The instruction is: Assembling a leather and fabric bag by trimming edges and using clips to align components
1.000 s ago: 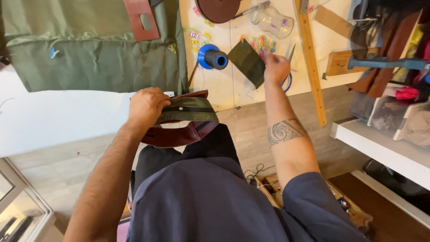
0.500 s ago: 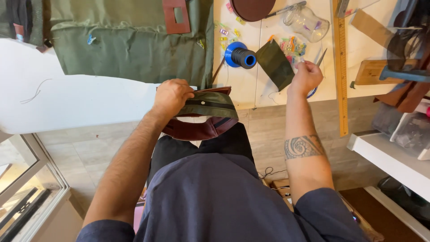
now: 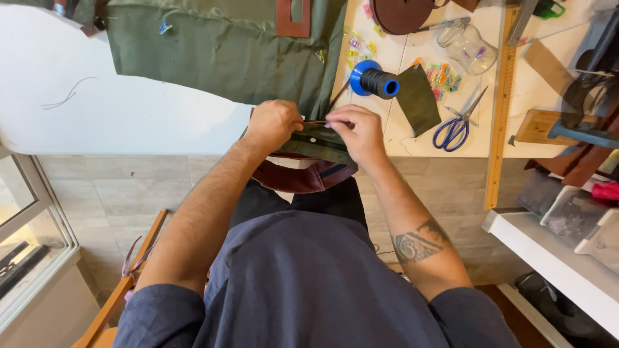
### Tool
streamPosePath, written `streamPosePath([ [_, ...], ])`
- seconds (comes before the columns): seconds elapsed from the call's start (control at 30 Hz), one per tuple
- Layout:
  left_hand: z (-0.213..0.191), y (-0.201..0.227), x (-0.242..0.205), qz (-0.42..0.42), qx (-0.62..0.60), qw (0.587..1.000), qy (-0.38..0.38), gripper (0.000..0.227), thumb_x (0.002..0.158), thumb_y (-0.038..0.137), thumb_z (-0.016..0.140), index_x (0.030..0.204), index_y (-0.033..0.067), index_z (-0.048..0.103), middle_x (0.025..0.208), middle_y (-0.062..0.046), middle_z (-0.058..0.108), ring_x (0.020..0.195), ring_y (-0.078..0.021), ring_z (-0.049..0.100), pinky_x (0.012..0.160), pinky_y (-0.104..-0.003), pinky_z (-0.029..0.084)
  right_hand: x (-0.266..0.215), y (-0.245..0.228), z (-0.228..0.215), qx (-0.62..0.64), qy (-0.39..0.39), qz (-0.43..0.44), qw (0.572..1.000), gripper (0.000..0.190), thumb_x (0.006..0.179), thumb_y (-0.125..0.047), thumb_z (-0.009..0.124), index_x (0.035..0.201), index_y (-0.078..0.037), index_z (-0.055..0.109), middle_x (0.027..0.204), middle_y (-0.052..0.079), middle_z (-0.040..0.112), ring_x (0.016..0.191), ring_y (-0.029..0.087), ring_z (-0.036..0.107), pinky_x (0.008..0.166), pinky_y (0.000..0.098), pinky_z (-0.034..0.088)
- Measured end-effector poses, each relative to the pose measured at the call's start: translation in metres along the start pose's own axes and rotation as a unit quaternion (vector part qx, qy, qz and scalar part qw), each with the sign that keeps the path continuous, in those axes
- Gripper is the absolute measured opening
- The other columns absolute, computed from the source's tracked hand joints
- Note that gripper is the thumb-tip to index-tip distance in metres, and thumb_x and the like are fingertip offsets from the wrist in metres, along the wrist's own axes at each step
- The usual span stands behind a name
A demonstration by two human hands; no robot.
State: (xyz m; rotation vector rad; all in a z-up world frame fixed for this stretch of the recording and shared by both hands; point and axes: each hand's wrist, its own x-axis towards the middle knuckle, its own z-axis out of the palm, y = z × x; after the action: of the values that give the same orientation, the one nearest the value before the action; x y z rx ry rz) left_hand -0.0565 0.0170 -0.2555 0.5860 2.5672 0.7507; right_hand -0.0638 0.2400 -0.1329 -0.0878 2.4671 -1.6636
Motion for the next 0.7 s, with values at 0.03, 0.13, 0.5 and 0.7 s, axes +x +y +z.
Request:
streamPosePath([
  [0.03, -0.003, 0.0, 0.002, 0.005, 0.007, 1.0, 0.003, 0.015, 0.086, 0.048, 0.075, 0.085, 0.0336, 0.076, 0.081, 0.011, 0.069, 0.076, -0.0202, 0.072, 0.071, -0.036, 0.06, 0.01, 0.007, 0.009, -0.018, -0.048, 0.02, 0.998, 0.018, 0.078, 0.005, 0.084, 0.09, -0.008, 0.081, 0.084, 0.008, 0.075, 0.071, 0.017, 0.068, 0.061, 0.029, 0.053],
  [0.13, -0.004, 0.0, 0.001, 0.004, -0.003, 1.0, 0.001, 0.015, 0.086, 0.049, 0.075, 0.085, 0.034, 0.076, 0.083, 0.011, 0.069, 0.076, -0.0208, 0.072, 0.072, -0.036, 0.06, 0.026, 0.044, 0.025, -0.014, -0.107, 0.082, 0.991, 0.019, 0.073, 0.001, 0.087, 0.084, -0.008, 0.074, 0.077, 0.004, 0.074, 0.066, 0.012, 0.062, 0.06, 0.0253, 0.048],
  [0.5, -0.001, 0.001, 0.002, 0.002, 0.015, 1.0, 0.021, 0.017, 0.085, 0.05, 0.076, 0.08, 0.0335, 0.074, 0.077, 0.012, 0.068, 0.072, -0.0186, 0.072, 0.068, -0.034, 0.059, 0.048, 0.043, 0.03, -0.072, -0.232, 0.105, 0.964, 0.023, 0.072, 0.001, 0.084, 0.073, -0.011, 0.064, 0.069, 0.003, 0.073, 0.062, 0.017, 0.064, 0.062, 0.0255, 0.048],
  [0.7, 0.013, -0.008, 0.006, 0.014, 0.028, 0.999, 0.026, 0.018, 0.085, 0.049, 0.076, 0.078, 0.0334, 0.072, 0.075, 0.011, 0.067, 0.071, -0.018, 0.072, 0.067, -0.033, 0.058, 0.046, 0.047, 0.034, -0.098, -0.231, 0.058, 0.966, 0.023, 0.073, 0.0, 0.083, 0.069, -0.013, 0.064, 0.064, 0.005, 0.07, 0.062, 0.024, 0.066, 0.063, 0.0292, 0.051],
])
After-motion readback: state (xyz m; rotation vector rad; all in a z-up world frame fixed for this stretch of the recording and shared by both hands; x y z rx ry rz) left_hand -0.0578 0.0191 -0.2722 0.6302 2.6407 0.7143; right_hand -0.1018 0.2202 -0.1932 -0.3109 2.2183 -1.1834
